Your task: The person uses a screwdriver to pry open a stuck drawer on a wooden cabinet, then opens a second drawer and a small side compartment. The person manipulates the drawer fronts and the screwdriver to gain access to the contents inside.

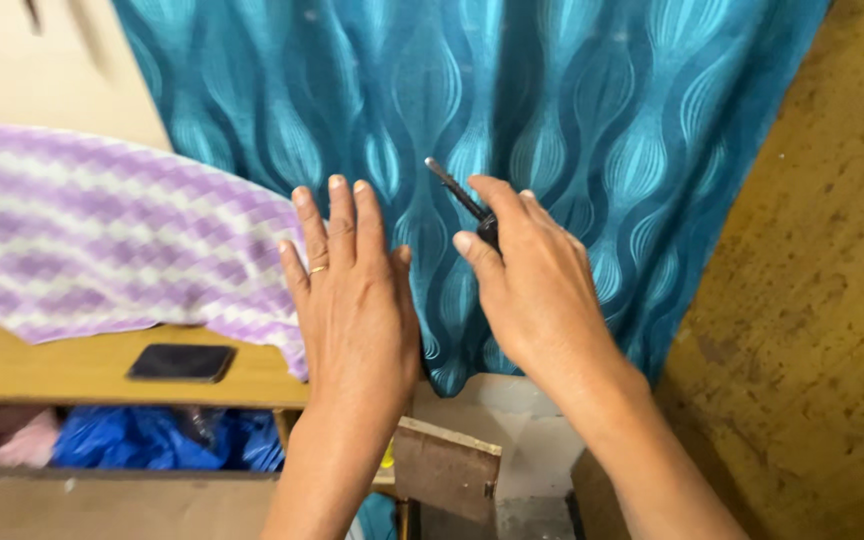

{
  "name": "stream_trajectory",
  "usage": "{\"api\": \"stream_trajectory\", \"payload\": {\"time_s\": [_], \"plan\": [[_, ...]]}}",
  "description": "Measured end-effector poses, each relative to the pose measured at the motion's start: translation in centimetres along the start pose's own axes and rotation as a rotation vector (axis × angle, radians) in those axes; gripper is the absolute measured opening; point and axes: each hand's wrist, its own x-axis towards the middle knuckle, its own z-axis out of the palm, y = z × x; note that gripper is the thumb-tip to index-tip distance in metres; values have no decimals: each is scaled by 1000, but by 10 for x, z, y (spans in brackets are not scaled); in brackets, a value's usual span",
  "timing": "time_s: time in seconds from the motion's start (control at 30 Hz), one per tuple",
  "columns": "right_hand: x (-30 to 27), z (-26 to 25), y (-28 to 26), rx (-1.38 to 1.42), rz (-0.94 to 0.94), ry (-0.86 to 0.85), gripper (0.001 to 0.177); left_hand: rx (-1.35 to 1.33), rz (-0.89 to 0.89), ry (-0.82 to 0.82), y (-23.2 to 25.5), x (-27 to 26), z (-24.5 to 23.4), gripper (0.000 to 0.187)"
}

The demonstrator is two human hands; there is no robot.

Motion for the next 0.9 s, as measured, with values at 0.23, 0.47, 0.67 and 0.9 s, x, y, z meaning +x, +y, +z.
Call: {"api": "stream_trajectory", "payload": {"time_s": [0.23, 0.47, 0.67, 0.9], "plan": [[-2, -36, -30, 20, 12, -72, 44, 27, 1, 46, 22, -3, -45, 56], [-11, -61, -41, 14, -87, -29, 42, 36, -22, 62, 31, -10, -63, 56], [-11, -57, -45, -3, 7, -91, 44, 39, -51, 90, 20, -15, -65, 55], [-22, -39, -42, 13, -124, -59, 44, 81, -94, 86, 13, -30, -75, 56]]}}
